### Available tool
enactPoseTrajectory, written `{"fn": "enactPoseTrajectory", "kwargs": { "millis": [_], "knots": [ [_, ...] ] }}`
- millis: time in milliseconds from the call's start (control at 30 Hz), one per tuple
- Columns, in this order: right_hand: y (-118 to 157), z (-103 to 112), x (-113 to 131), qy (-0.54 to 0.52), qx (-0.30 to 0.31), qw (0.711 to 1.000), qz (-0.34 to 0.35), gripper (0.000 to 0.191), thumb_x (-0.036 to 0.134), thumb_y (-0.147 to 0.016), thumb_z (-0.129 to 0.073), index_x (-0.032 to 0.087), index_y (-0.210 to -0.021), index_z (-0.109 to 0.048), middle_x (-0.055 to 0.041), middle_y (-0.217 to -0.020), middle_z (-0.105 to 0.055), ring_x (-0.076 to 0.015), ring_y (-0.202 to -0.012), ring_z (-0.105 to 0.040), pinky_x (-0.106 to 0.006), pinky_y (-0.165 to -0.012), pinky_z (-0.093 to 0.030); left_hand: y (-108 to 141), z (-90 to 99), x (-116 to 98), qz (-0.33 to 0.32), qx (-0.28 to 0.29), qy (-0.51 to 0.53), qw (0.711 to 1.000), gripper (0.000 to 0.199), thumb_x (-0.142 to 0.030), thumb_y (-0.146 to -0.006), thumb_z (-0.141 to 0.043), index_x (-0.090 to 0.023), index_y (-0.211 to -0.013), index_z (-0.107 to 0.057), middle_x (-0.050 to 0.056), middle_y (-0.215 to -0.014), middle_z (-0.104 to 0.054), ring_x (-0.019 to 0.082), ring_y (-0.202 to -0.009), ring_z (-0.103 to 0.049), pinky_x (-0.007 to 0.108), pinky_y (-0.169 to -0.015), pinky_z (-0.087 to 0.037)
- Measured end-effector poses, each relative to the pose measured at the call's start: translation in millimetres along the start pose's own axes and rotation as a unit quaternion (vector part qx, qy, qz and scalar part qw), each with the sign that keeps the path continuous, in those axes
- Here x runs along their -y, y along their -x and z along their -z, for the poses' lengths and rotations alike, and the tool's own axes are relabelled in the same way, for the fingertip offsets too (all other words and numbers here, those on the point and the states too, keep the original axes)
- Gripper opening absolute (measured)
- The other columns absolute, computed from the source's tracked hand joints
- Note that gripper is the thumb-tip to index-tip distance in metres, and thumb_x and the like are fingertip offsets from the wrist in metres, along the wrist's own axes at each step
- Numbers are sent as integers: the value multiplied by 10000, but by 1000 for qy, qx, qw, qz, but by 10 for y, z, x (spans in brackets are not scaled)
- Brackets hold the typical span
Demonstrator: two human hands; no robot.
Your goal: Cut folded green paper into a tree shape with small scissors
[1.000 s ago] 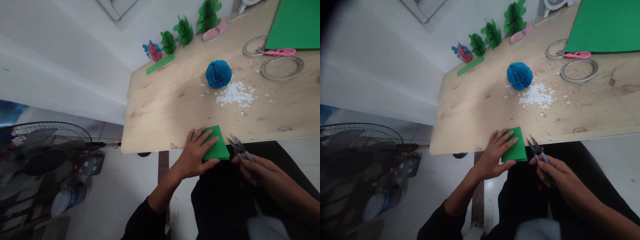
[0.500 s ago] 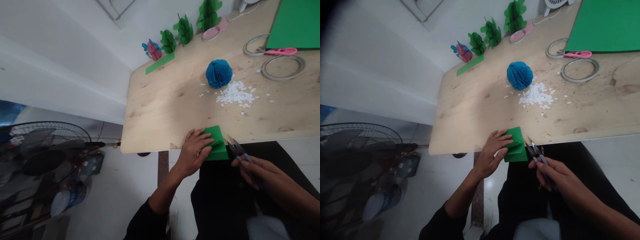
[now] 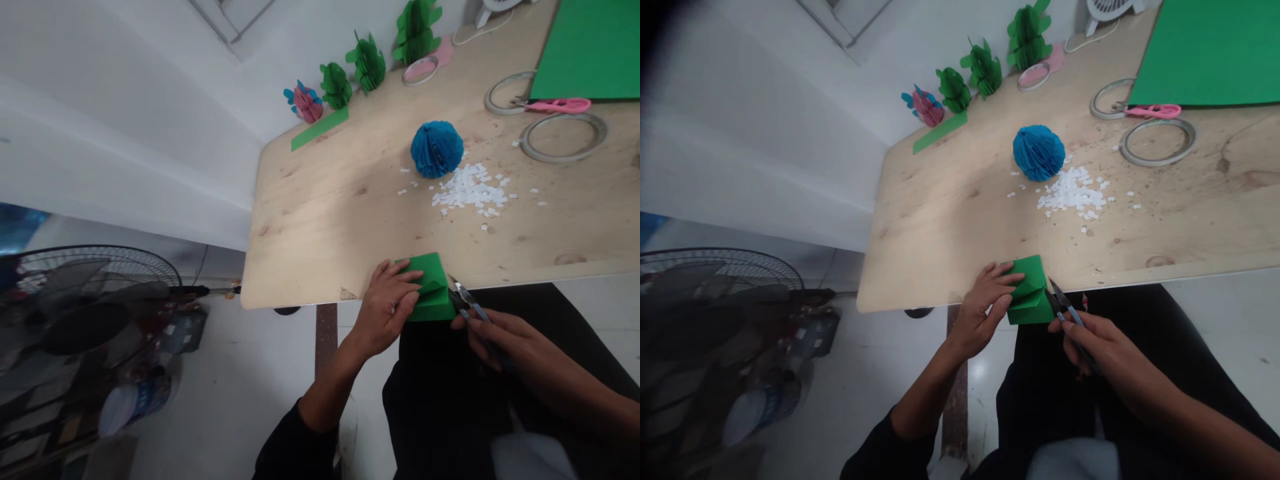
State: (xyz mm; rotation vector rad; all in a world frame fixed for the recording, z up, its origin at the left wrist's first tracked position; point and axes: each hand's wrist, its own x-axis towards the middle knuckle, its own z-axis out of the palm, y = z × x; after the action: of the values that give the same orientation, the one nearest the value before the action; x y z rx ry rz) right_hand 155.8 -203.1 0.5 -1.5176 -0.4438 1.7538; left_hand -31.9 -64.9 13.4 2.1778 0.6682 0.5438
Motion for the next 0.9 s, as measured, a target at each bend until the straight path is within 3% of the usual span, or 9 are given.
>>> {"fn": "enactPoseTrajectory", "kwargs": {
  "millis": [167,267,367,600,900],
  "knots": [
    [-31,-42,81,10,-8,1000,-1,472,683,-805,-608,222,-705,-622,33,-531,-472,-129,-489,-406,-287,-489,-336,10,25,-21,-4,11,-5,1000,244,-337,-987,-508,-201,-1063,-695,100,-1226,-729,258,-1333,-553,559,-1182,-288],
    [-49,-58,124,31,-6,999,11,547,715,-792,-597,225,-555,-540,18,-517,-454,-130,-497,-400,-295,-504,-326,-11,23,-27,-6,-16,-4,1000,304,-366,-1004,-472,-193,-1159,-667,120,-1287,-694,232,-1281,-593,510,-1149,-360],
    [-56,-82,165,41,-10,999,21,570,723,-796,-586,228,-523,-516,11,-517,-451,-131,-502,-386,-299,-517,-315,-65,-14,-12,-19,-13,-59,998,390,-382,-1024,-408,-167,-1275,-616,141,-1378,-632,228,-1322,-549,477,-1127,-398],
    [-49,-122,177,27,-9,1000,6,549,696,-814,-585,227,-536,-524,14,-518,-443,-131,-500,-384,-293,-499,-321,-160,-154,41,-37,107,-262,958,614,-482,-1037,-292,-104,-1514,-376,160,-1562,-444,271,-1521,-267,552,-1241,-146],
    [-68,-188,212,58,-56,997,20,559,712,-795,-572,229,-516,-539,15,-497,-430,-130,-483,-391,-290,-475,-317,-139,-163,77,-67,136,-314,937,702,-548,-1027,-256,-65,-1532,-320,182,-1598,-375,283,-1536,-219,565,-1240,-105]
  ]
}}
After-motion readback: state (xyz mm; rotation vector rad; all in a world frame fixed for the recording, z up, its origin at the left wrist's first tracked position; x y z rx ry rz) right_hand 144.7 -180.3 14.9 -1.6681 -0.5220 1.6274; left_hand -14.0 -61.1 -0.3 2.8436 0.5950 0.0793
